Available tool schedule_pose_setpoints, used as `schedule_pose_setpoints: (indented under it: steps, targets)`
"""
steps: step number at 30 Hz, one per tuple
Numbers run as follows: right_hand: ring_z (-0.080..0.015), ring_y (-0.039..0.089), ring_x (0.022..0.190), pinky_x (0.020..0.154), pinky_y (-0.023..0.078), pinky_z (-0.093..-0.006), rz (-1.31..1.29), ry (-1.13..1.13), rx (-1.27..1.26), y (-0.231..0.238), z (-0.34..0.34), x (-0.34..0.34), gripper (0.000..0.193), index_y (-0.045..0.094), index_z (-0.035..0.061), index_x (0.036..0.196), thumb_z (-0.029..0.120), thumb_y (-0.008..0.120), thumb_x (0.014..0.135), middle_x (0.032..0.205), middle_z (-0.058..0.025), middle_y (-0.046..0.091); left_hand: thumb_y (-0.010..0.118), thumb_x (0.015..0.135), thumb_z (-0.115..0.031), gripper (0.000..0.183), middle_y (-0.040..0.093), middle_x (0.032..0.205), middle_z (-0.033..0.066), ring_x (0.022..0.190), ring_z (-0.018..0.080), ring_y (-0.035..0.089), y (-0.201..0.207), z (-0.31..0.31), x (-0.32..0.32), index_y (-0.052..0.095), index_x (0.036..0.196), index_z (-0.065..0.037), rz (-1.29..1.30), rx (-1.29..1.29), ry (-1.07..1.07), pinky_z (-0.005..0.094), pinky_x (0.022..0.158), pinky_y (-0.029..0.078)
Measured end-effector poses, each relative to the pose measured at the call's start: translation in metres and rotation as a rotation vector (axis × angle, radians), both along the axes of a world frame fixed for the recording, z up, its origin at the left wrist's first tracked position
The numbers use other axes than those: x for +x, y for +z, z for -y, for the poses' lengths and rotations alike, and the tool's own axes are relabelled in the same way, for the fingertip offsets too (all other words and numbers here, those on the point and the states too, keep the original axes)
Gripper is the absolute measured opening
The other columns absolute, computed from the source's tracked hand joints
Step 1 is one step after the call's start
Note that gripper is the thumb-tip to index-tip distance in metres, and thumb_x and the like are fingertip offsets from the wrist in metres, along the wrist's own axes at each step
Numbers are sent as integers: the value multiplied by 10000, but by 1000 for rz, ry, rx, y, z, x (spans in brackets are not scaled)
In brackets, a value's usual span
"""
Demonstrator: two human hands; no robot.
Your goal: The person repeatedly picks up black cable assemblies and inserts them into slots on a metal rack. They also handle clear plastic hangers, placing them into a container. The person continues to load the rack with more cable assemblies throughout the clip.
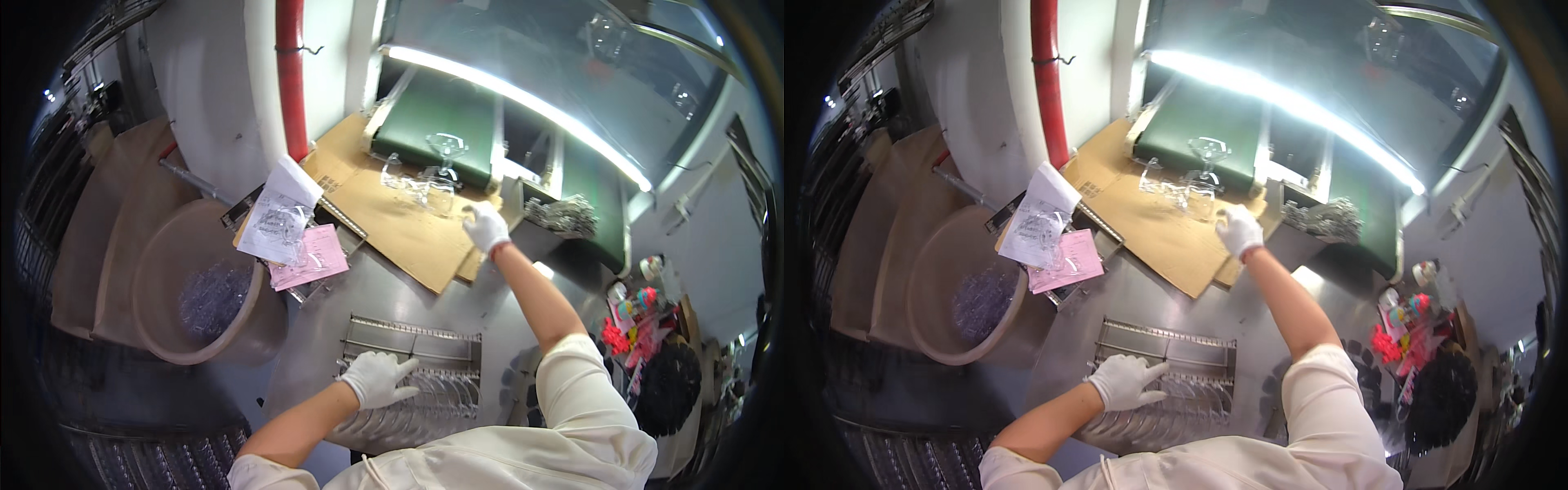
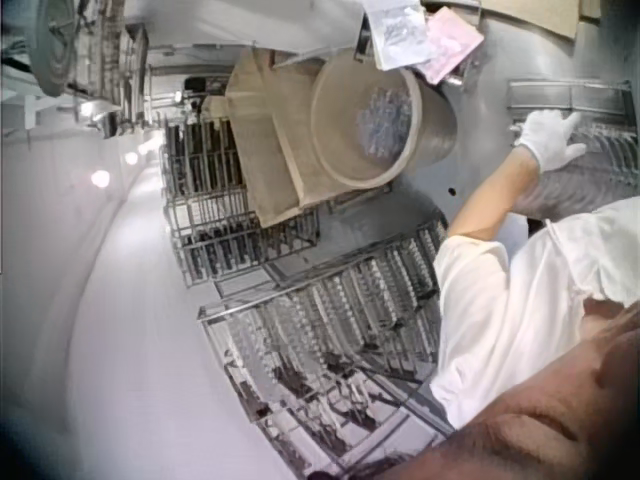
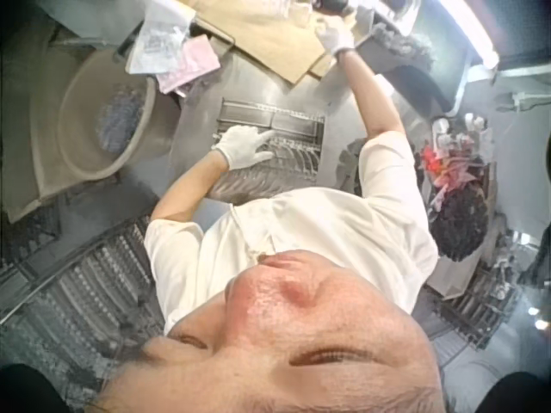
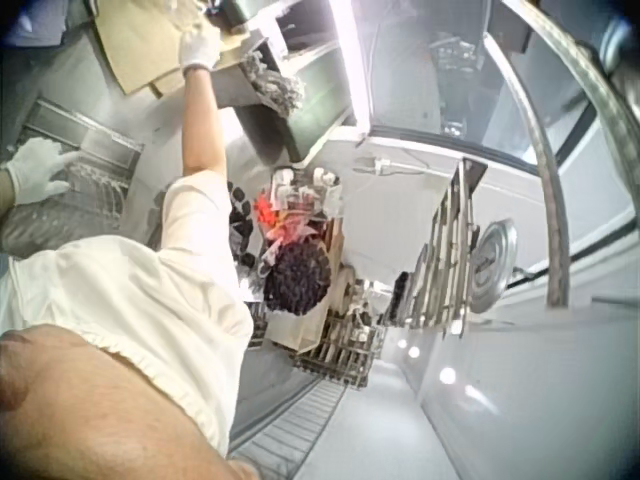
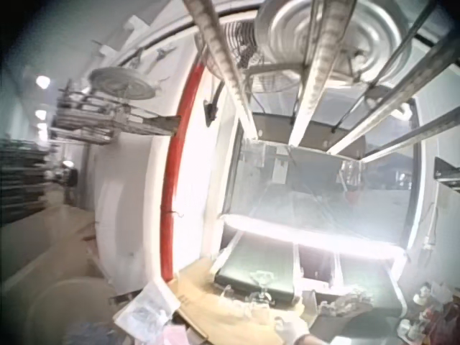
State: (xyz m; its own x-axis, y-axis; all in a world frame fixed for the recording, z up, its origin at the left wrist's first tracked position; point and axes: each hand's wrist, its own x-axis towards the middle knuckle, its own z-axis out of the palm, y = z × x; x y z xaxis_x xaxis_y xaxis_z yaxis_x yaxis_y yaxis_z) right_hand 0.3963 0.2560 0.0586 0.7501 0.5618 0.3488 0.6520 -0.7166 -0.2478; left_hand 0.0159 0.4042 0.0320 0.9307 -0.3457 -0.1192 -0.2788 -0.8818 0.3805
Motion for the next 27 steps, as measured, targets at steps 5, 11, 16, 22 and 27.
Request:
schedule_pose_setpoints:
  steps: [5,11,16,22,27]
  targets:
    - [-362,583,1282,1088,472,-453,-197,-176,-152,-22,-91,124,476,602,216,1392,182,611,917,1360,-185,579,582,940,-607,611,695,875,152,799,322,698,6,-29,-26,627,1314,-126,-29,24,201,463,714,540]
    - [-374,542,1352,1118,449,-505,-198,-266,-188,-54,-136,177,671,472,346,1501,141,642,885,1463,-168,500,596,917,-628,669,680,875,126,826,306,678,2,-29,-32,618,1346,-115,-202,53,336,452,748,516]
    - [-364,620,1256,1026,539,-463,-300,-240,-408,-27,-136,159,511,643,227,1316,276,755,820,1390,-171,572,624,898,-613,646,675,881,120,854,309,673,6,-23,-33,632,1308,-113,-238,54,399,456,762,519]
    - [-363,662,1131,960,527,-430,-63,-221,110,-1,-53,87,469,663,144,1237,417,777,872,1203,-191,662,710,865,-501,544,684,930,116,890,323,675,0,-20,-38,673,1215,-87,32,-11,391,466,787,525]
    - [-29,493,634,506,417,-235,-961,251,1093,37,8,-94,408,607,11,1355,307,513,1091,956,-85,719,815,794,-190,513,701,1055,124,900,308,682,10,-9,-31,664,1271,-75,649,-250,540,435,808,548]
